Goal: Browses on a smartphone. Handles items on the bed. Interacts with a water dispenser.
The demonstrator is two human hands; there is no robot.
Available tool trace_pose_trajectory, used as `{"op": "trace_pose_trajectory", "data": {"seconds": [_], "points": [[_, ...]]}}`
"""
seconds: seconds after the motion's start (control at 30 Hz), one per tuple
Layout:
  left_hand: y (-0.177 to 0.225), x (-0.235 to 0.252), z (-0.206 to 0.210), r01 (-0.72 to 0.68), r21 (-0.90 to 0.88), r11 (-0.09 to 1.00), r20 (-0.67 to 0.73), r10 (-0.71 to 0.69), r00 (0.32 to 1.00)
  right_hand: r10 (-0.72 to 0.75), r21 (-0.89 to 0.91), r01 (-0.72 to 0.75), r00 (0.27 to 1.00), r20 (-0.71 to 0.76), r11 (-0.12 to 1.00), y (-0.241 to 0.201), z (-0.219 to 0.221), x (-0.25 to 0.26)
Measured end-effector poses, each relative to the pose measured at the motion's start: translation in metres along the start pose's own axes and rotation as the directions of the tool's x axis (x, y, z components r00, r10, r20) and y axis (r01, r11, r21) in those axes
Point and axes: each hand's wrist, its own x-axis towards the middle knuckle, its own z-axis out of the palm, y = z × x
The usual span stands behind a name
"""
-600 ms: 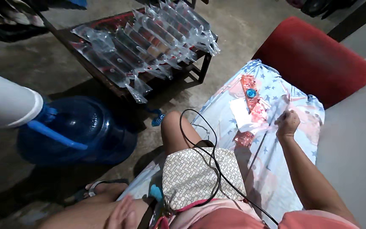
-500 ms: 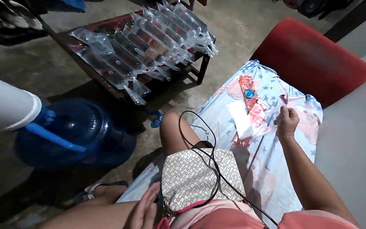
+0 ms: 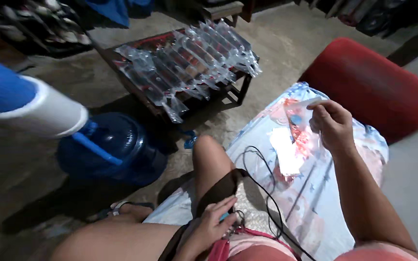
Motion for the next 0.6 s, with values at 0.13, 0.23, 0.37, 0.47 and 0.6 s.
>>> {"op": "trace_pose_trajectory", "data": {"seconds": [0.13,0.23,0.37,0.47,0.6], "points": [[0.014,-0.008,-0.025,0.084,-0.179,0.98,-0.132,-0.108,0.985,-0.106,0.179,0.045,0.93,0.351,0.983,-0.032,0.067,0.01],[0.041,-0.023,-0.047,0.017,-0.371,0.929,-0.418,-0.183,0.89,-0.28,0.363,0.042,0.722,0.632,0.931,-0.053,0.135,0.007],[0.063,-0.047,-0.074,-0.245,-0.662,0.708,-0.591,-0.292,0.752,-0.554,0.522,0.197,0.402,0.729,0.83,-0.072,0.22,-0.002],[0.072,-0.071,-0.087,-0.385,-0.648,0.657,-0.733,-0.401,0.549,-0.63,0.579,0.249,0.282,0.723,0.776,-0.085,0.263,-0.011],[0.068,-0.096,-0.094,-0.492,-0.577,0.652,-0.815,-0.496,0.299,-0.684,0.652,0.209,0.222,0.695,0.729,-0.094,0.301,-0.019]]}}
